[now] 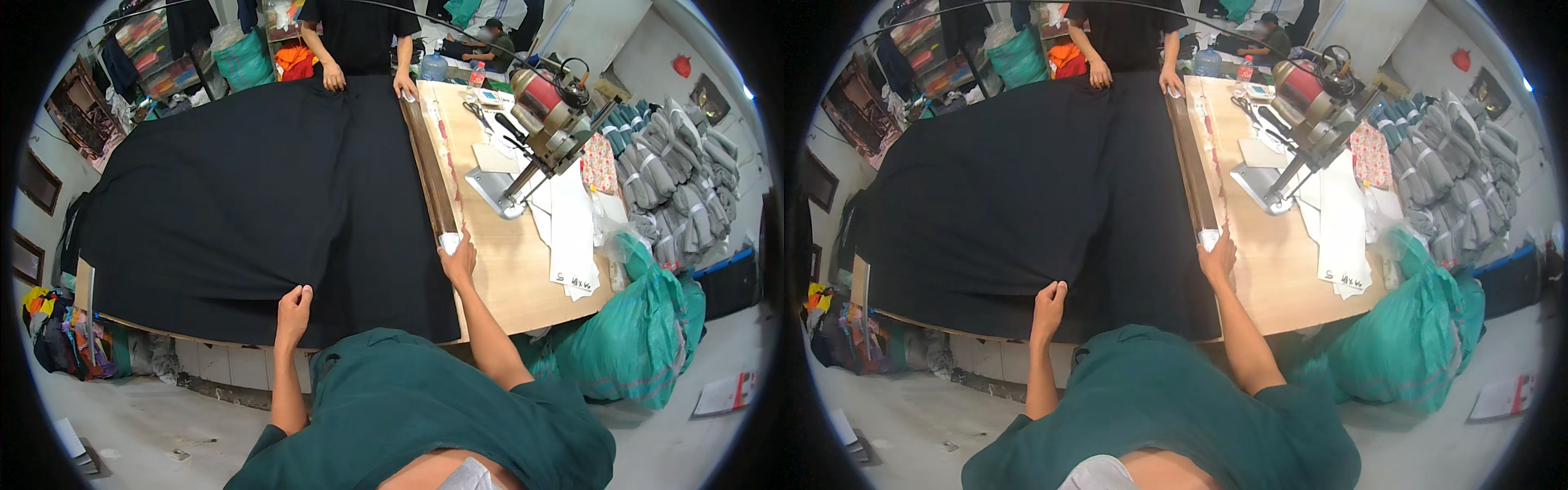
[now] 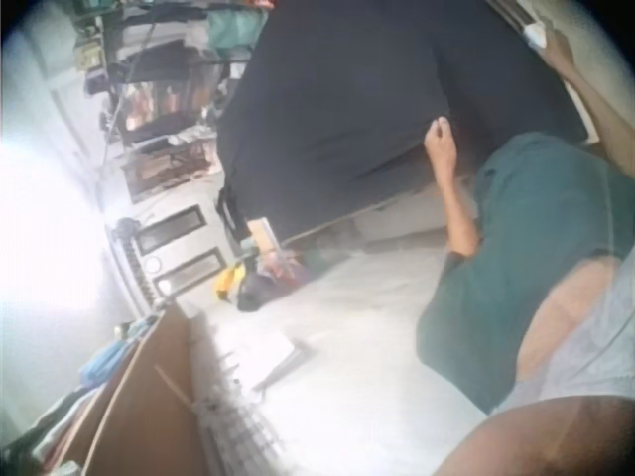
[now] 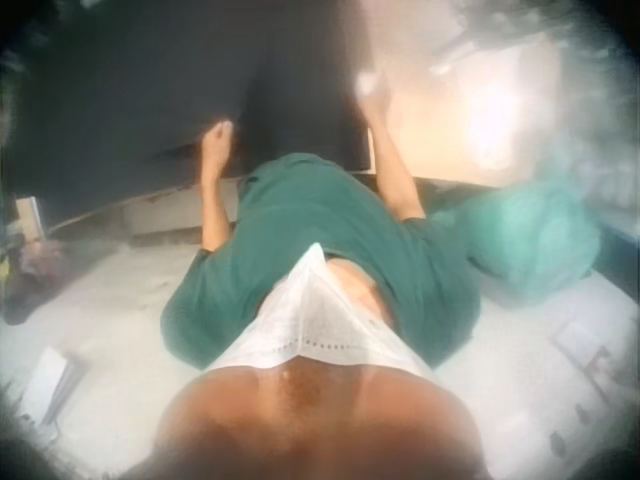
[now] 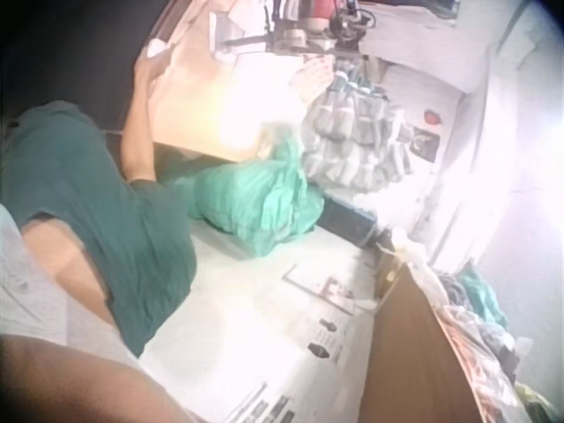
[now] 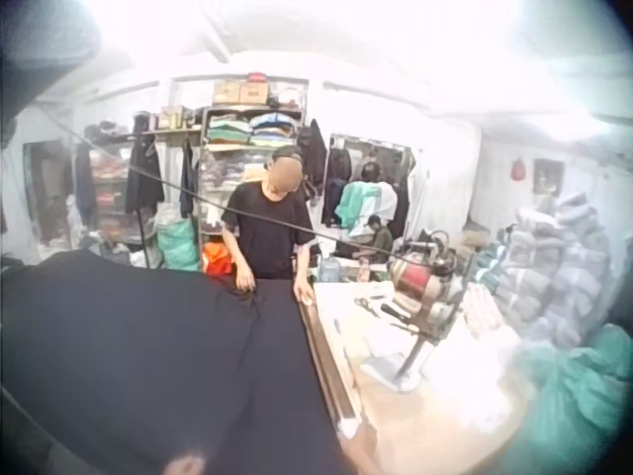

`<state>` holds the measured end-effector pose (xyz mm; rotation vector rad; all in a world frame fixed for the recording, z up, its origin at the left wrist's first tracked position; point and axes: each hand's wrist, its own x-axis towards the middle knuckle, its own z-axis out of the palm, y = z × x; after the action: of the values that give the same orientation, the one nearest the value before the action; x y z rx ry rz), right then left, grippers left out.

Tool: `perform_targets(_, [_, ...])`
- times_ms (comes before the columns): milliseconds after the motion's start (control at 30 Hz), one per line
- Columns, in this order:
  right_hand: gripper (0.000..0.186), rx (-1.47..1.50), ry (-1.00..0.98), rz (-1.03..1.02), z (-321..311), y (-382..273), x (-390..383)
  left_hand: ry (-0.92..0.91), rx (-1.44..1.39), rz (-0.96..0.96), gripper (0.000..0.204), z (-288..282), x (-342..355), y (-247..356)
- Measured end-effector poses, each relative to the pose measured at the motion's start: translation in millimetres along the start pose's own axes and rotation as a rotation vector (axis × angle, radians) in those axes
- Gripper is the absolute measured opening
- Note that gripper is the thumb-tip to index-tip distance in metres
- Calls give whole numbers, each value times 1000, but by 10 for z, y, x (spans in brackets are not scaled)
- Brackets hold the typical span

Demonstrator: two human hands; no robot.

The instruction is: The person aligns a large piece of black fabric on a table with the assistance of another person. They use a manual electric fabric cutter to slice the fabric along a straight edge, repeating the process to cut multiple sections.

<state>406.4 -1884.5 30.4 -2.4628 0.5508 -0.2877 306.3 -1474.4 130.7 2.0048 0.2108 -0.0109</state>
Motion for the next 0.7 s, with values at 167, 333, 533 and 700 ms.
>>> perform_targets(167, [86, -27, 58, 78, -80, 195, 118, -226, 59, 107, 44, 267, 145, 565])
perform_targets(333, [71, -233, 95, 111, 39, 426, 151, -483, 80, 174, 46, 475, 348, 935])
perform_targets(533, [107, 736, -1080, 331, -492, -392, -418, -537, -18, 287, 46, 855, 405, 1097])
perform_targets(700, [83, 1245, -908, 578, -83, -644, -977, -555, -3, 332, 45, 981, 287, 978])
